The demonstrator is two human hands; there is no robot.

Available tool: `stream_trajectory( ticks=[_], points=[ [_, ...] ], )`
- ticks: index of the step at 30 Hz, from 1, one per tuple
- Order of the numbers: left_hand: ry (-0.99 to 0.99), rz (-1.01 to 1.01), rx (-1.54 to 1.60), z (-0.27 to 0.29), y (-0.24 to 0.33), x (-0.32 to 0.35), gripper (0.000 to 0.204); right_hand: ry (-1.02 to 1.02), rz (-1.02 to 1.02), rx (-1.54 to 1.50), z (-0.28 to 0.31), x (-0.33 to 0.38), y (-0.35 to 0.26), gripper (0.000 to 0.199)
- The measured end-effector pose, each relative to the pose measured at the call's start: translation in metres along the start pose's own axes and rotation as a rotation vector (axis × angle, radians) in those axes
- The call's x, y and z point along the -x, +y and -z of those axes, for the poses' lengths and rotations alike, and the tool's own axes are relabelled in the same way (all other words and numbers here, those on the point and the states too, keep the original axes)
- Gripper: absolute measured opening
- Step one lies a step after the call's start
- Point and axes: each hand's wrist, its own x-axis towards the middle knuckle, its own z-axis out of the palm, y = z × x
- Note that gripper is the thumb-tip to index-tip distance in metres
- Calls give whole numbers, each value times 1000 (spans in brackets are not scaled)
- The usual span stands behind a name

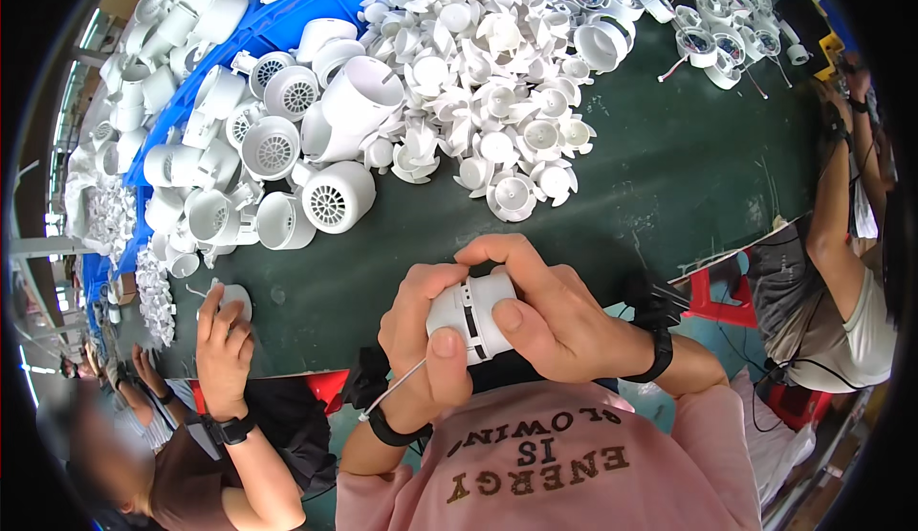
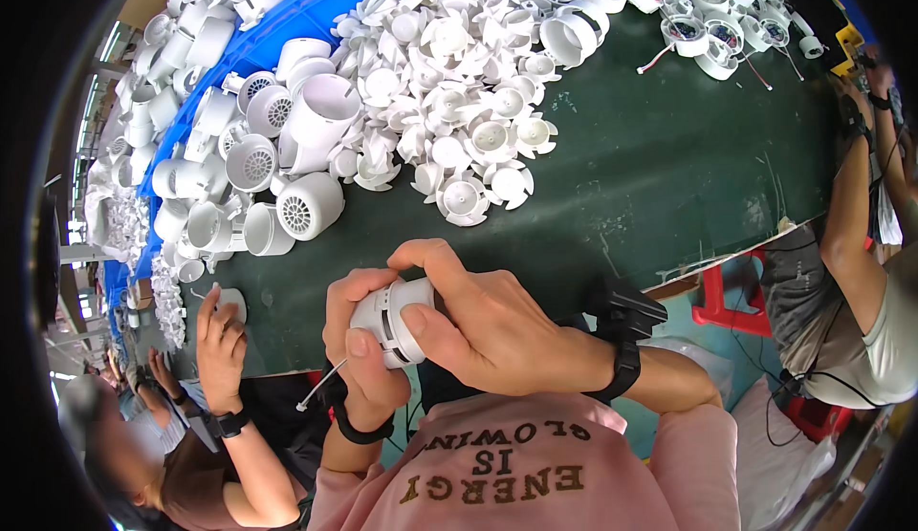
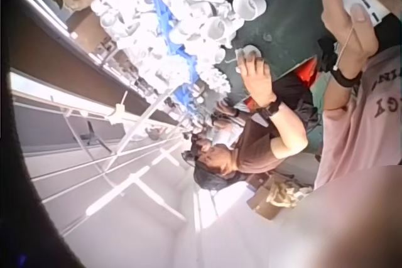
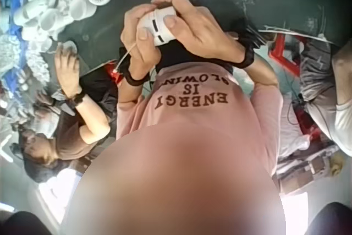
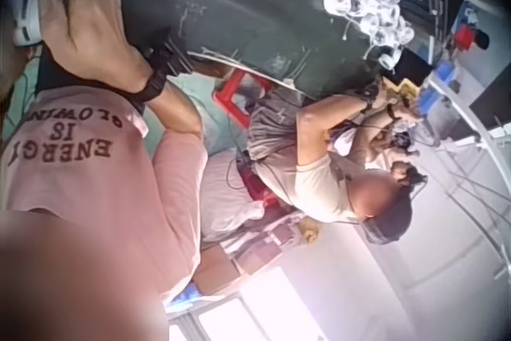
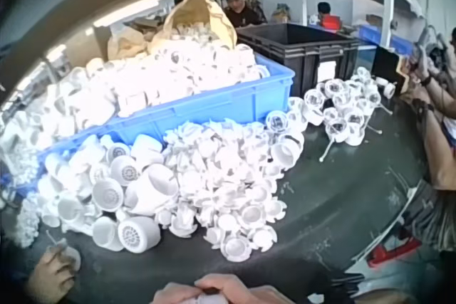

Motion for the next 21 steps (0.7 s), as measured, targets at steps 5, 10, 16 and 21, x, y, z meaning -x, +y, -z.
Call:
stream_trajectory(
  ticks=[5,10,16,21],
  points=[
    [1,-42,1,-5,-2,2,45,35,97,80,-3,1,5,43],
    [48,-124,-7,-8,-4,7,47,79,180,180,-14,3,0,46],
    [-148,165,56,6,7,-12,38,4,-115,-6,-6,1,0,55],
    [-313,190,-42,8,27,-19,76,178,-4,-175,-17,17,6,78]
  ],
)
